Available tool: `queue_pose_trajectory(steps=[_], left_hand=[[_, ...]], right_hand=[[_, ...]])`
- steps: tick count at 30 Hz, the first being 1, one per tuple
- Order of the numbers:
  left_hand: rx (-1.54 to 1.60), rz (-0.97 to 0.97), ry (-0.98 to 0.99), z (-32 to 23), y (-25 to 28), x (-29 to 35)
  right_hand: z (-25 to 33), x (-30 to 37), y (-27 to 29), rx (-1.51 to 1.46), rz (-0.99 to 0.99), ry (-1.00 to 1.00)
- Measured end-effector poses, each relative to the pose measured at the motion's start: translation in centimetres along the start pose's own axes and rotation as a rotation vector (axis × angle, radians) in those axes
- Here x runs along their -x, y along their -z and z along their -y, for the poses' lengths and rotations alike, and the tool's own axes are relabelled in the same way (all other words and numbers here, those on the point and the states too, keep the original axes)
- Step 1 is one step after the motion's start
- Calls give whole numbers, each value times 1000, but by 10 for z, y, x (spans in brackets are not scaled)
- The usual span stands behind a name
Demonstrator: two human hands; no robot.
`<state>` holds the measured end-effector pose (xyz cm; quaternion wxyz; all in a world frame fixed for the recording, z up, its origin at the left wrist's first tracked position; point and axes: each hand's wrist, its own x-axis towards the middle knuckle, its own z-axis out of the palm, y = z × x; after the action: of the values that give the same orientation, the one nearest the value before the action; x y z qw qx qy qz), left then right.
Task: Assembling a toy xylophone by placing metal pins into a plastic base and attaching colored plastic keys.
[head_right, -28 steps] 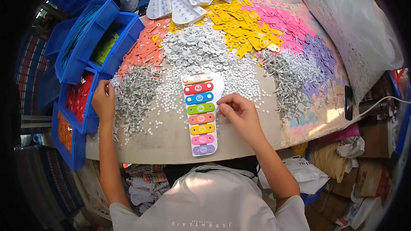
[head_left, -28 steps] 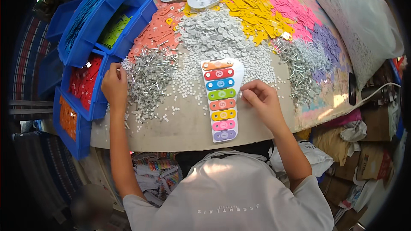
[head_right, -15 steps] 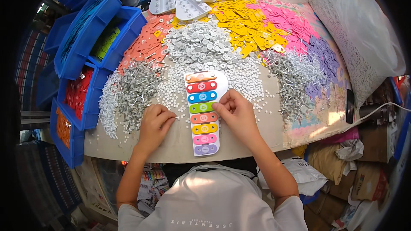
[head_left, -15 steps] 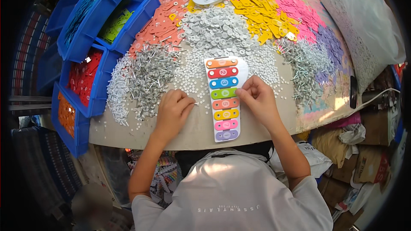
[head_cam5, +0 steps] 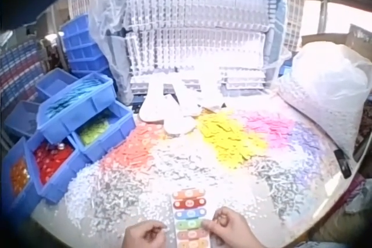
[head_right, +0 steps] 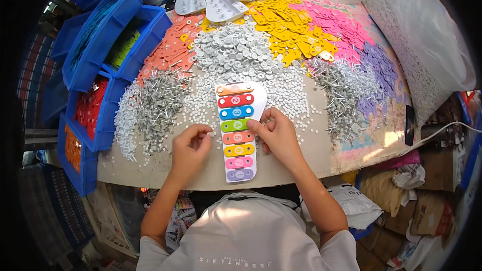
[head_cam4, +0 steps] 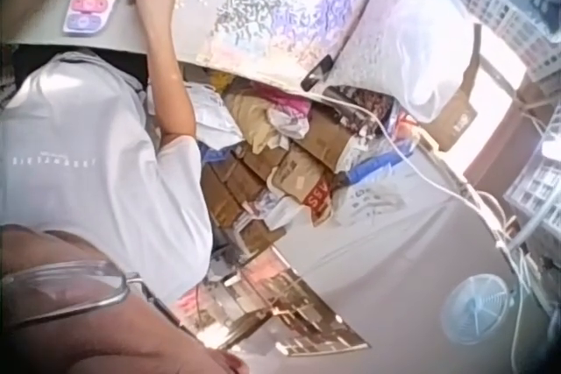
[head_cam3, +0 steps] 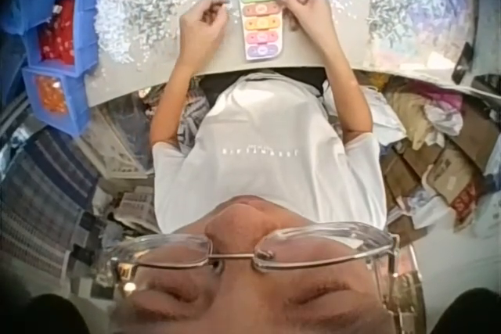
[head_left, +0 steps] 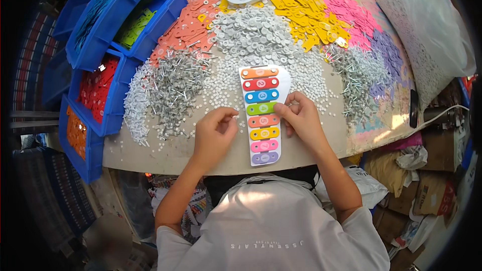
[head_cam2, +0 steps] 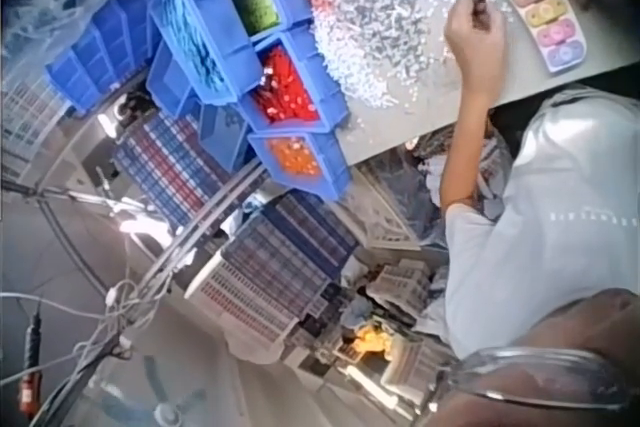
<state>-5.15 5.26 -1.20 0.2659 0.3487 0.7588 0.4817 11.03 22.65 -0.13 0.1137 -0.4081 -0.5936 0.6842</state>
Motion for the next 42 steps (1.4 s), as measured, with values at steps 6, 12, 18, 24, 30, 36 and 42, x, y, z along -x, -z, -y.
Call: queue_pose_trajectory(steps=[6, 12, 18, 24, 30, 36, 42], left_hand=[[743, 343, 332, -16, 7, -29], [728, 325, 346, -7, -9, -36], [497, 246, 239, -5, -14, -38], [461, 450, 389, -7, -16, -51], [560, 382, 373, 0, -19, -50], [316, 346, 231, 14, -28, -55], [219, 316, 215, -8, -3, -40]], right_hand=[[-7, 0, 3, -23, 18, 0], [-6, -1, 3, 13, 27, 6], [-5, -2, 5, 22, 42, -15], [-7, -7, 4, -50, 107, -41], [-1, -9, -2, -10, 134, -60], [-5, -9, -4, -65, 107, -23], [0, -2, 20, 66, -31, -75]])
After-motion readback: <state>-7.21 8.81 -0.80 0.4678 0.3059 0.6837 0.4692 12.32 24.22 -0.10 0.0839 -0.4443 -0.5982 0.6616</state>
